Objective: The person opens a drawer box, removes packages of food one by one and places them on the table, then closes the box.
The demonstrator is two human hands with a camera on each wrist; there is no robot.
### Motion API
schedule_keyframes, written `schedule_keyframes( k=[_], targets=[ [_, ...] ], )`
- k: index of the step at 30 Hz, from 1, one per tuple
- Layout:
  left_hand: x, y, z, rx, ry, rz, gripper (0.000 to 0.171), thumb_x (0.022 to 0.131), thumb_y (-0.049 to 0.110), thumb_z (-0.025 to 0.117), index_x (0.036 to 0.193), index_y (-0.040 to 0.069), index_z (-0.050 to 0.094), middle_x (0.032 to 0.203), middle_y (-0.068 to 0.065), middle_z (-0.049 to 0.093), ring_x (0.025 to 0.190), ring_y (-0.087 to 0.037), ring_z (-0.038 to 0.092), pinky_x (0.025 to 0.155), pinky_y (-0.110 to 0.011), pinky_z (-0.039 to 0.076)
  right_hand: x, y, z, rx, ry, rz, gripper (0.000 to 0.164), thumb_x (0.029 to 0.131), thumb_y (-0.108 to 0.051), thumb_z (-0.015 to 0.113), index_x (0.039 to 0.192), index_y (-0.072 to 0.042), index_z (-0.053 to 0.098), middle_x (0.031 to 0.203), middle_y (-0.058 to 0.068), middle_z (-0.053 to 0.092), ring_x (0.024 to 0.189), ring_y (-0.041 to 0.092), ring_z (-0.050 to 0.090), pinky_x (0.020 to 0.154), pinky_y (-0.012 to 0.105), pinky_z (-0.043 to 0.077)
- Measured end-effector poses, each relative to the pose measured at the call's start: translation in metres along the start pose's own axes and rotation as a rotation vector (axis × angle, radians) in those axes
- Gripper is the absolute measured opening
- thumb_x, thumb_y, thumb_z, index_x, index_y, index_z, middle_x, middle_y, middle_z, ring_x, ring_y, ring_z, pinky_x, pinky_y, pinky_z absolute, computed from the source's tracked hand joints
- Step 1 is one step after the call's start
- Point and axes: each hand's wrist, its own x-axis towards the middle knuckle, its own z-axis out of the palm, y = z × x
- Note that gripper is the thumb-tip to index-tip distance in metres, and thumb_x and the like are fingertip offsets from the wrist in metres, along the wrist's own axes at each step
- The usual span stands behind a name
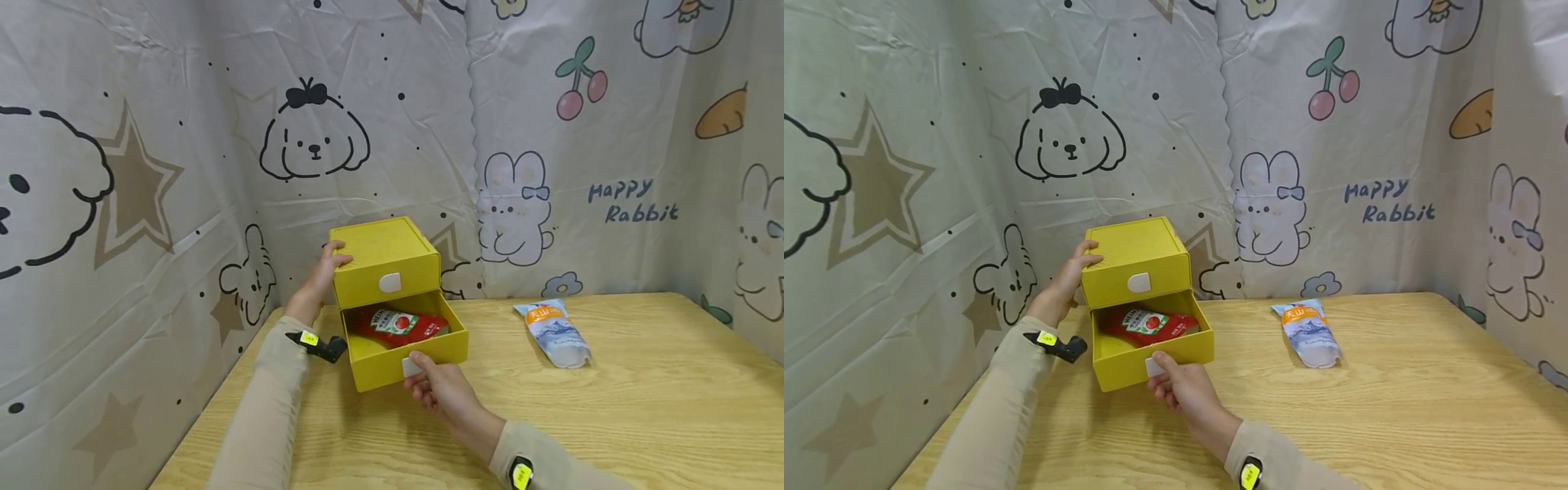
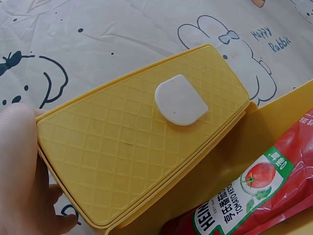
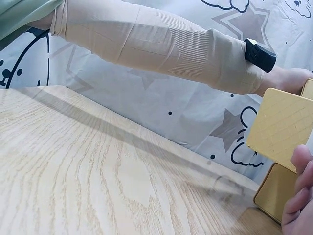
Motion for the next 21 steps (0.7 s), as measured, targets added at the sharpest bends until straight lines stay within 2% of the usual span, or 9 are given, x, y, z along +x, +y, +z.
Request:
schedule_keyframes(
  k=[11, 21],
  targets=[
    [-0.0007, 0.0017, 0.0003, 0.003, -0.001, -0.004, 0.059, 0.107, 0.032, 0.043, 0.161, 0.021, 0.023, 0.169, -0.015, 0.011, 0.154, -0.037, 0.009, 0.117, -0.066, 0.008, -0.0044, -0.0012, 0.0001, 0.013, 0.019, 0.020, 0.053, 0.099, -0.047, 0.065, 0.094, 0.005, 0.071, 0.074, 0.000, 0.068, 0.058, 0.004, 0.050, 0.052, 0.016, 0.040],
    [-0.0013, 0.0019, 0.0000, 0.002, -0.002, -0.004, 0.060, 0.106, 0.033, 0.044, 0.162, 0.021, 0.023, 0.170, -0.015, 0.010, 0.154, -0.037, 0.009, 0.117, -0.066, 0.008, -0.0094, -0.0006, -0.0005, 0.022, 0.012, 0.032, 0.050, 0.099, -0.047, 0.066, 0.091, 0.002, 0.071, 0.074, 0.000, 0.068, 0.058, 0.003, 0.051, 0.052, 0.016, 0.040]
  ],
)
